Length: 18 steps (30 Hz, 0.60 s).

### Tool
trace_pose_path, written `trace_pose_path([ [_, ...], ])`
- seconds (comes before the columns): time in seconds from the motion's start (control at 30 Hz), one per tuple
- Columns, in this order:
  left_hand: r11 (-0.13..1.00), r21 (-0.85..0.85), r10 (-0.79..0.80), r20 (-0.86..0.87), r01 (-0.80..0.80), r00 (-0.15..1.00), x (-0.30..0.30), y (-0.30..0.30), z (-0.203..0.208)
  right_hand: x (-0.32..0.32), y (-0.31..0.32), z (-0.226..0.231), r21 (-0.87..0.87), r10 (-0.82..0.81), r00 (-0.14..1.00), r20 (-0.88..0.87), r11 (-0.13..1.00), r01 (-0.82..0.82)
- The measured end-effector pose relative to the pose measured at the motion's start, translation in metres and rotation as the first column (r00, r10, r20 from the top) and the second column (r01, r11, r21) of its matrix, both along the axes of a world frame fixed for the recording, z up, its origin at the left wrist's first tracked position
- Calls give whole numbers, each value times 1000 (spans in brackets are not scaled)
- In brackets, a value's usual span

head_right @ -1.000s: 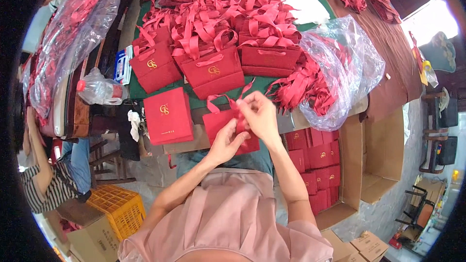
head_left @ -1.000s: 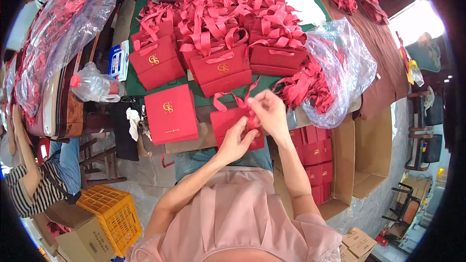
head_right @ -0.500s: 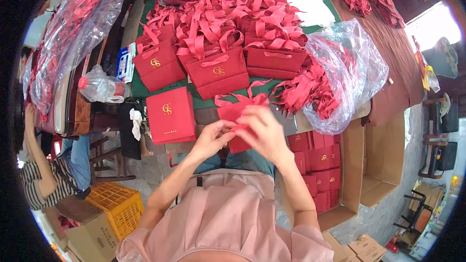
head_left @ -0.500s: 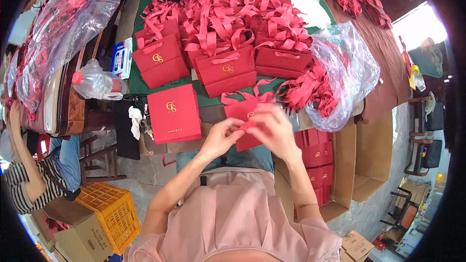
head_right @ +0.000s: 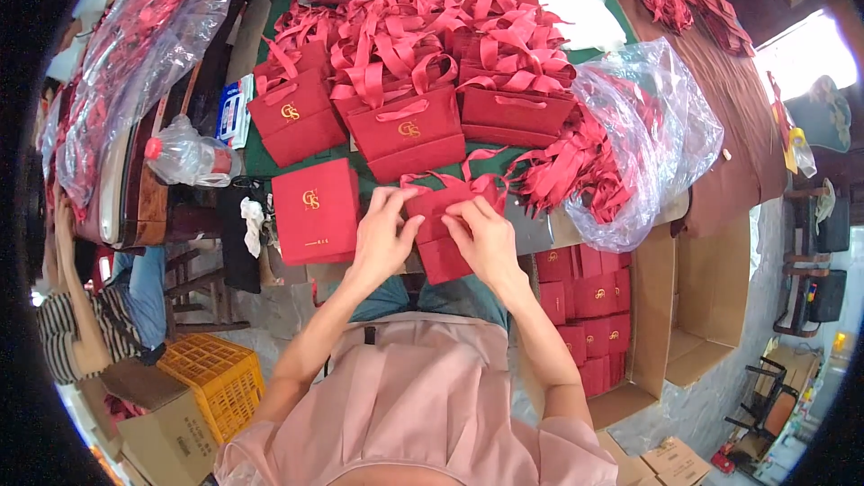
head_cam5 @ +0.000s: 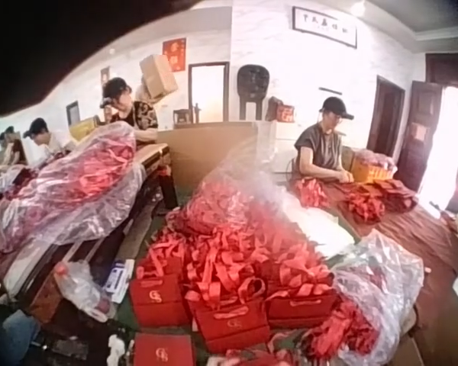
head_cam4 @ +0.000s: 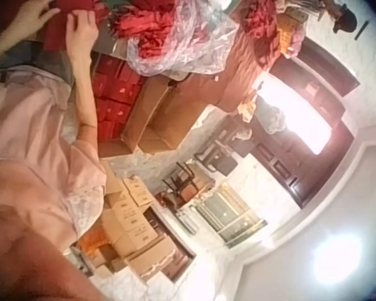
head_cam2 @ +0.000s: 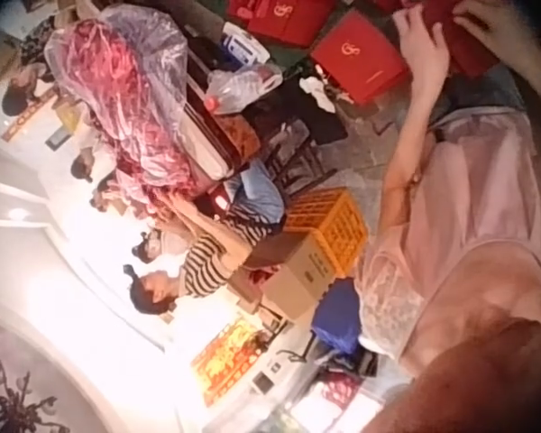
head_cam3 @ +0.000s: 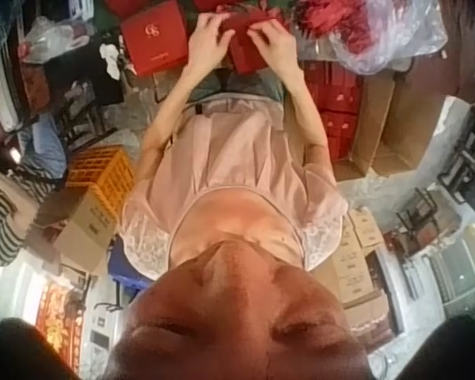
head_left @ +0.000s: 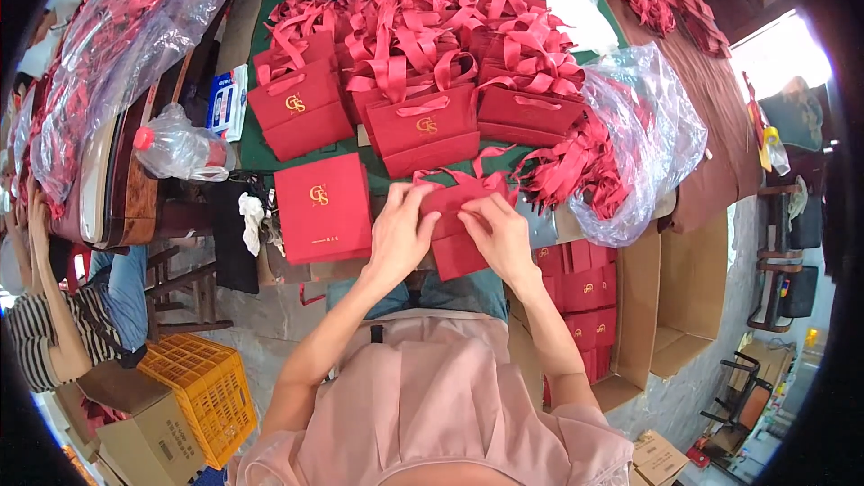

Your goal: The person attaches ribbon handles to paper gift bags by threading ribbons into the bags and securing them by hand.

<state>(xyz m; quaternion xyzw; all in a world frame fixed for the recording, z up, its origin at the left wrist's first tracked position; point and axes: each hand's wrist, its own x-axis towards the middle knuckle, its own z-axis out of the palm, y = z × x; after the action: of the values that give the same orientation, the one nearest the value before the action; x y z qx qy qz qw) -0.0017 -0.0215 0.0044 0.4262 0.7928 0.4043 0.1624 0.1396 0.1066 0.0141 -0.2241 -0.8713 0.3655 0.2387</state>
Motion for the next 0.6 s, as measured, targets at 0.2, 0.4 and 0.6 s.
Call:
trace_pose_path([
  [0.2,999,-6,-37,-117,37,992,2,7,-13,-14,-4,-14,70,-136,986,93,989,129],
  [0.4,999,47,-25,-56,27,998,5,8,-11,-17,-8,-23,149,-159,985,-60,975,167],
  [0.6,988,141,-54,-67,63,996,3,11,-13,-18,-15,-32,195,-90,994,-58,976,100],
])
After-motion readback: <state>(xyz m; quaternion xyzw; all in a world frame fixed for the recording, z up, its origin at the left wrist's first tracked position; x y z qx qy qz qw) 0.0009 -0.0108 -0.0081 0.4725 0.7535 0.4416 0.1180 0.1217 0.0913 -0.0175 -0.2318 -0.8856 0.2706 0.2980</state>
